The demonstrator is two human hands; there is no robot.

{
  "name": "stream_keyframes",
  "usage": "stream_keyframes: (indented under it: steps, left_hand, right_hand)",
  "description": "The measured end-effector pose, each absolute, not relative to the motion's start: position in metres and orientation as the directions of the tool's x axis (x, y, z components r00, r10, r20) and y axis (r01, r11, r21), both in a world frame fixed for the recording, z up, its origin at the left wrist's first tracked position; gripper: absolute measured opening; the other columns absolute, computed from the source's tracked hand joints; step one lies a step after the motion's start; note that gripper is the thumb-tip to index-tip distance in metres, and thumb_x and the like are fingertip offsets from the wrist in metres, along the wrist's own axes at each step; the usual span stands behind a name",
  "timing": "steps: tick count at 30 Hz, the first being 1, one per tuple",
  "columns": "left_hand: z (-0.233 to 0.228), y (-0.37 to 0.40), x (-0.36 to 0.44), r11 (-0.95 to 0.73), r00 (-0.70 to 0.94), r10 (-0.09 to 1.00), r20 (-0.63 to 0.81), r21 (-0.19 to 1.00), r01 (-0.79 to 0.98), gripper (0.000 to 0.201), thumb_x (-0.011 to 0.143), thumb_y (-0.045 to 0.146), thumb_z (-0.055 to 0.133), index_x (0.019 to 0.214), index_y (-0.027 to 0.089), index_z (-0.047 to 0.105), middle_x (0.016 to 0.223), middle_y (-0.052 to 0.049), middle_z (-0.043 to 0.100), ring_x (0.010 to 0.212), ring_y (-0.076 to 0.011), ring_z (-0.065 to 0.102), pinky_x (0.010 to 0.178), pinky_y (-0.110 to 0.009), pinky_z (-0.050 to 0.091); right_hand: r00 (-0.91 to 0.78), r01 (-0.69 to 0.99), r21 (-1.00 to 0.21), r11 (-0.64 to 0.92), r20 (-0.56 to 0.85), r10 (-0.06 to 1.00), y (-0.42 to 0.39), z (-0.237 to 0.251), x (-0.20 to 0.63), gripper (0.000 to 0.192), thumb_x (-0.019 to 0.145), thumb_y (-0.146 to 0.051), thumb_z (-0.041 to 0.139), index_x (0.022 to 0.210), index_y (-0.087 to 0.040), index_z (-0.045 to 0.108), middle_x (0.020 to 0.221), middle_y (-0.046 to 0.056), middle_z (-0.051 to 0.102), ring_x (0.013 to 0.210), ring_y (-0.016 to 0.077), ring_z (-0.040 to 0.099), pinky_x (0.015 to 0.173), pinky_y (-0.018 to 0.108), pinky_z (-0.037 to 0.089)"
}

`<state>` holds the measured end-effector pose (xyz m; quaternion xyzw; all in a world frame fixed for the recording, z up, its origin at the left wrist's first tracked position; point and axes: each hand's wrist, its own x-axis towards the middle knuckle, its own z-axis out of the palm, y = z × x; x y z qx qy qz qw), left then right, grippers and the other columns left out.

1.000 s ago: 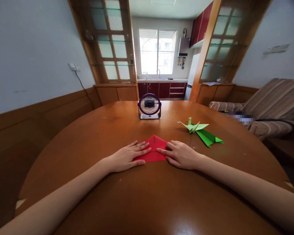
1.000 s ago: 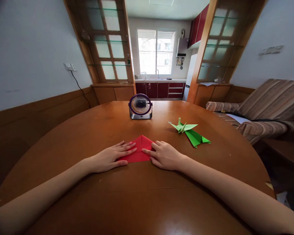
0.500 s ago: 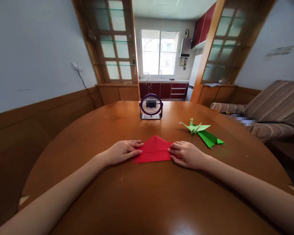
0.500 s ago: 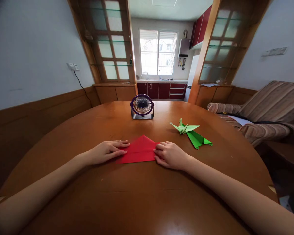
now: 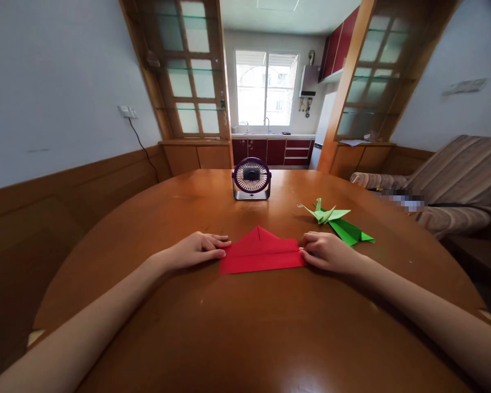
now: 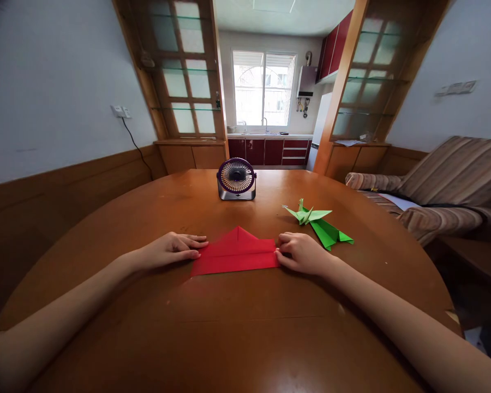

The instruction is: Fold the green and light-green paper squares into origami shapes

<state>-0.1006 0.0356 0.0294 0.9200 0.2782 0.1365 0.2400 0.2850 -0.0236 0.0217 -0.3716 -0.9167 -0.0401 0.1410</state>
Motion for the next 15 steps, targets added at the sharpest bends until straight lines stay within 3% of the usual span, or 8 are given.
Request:
stream_keyframes:
  steps: [6,11,15]
  left_hand:
    - [0.029,0.019,-0.08,-0.848,0.779,0.524,0.344,0.293,0.441,0.026,0.089,0.04,0.058,0.078,0.021,0.073,0.121,-0.007,0.067,0.12,-0.0231,0.058,0.1,-0.039,0.048]
    - [0.022,0.006,-0.053,-0.91,0.858,0.413,0.304,0.099,0.403,0.034,0.09,0.043,0.057,0.116,0.022,0.064,0.129,-0.008,0.062,0.115,-0.0234,0.06,0.099,-0.04,0.047]
    - [0.014,0.006,-0.039,-0.892,0.838,0.409,0.36,-0.035,0.45,0.035,0.095,0.04,0.049,0.117,0.018,0.064,0.122,-0.01,0.065,0.106,-0.024,0.064,0.092,-0.04,0.051]
  right_hand:
    - [-0.678,0.675,-0.078,0.734,0.327,0.658,-0.02,0.018,0.283,0.029,0.093,-0.036,0.048,0.082,-0.015,0.064,0.087,0.009,0.06,0.076,0.0183,0.058,0.071,0.031,0.046]
    - [-0.683,0.644,-0.153,0.749,0.326,0.654,-0.019,0.018,0.279,0.032,0.089,-0.046,0.056,0.097,-0.016,0.061,0.103,0.012,0.062,0.091,0.0226,0.06,0.081,0.036,0.049]
    - [-0.706,0.608,-0.149,0.78,0.347,0.617,-0.019,0.018,0.274,0.048,0.085,-0.05,0.062,0.119,-0.017,0.058,0.111,0.013,0.064,0.103,0.0263,0.059,0.09,0.042,0.048]
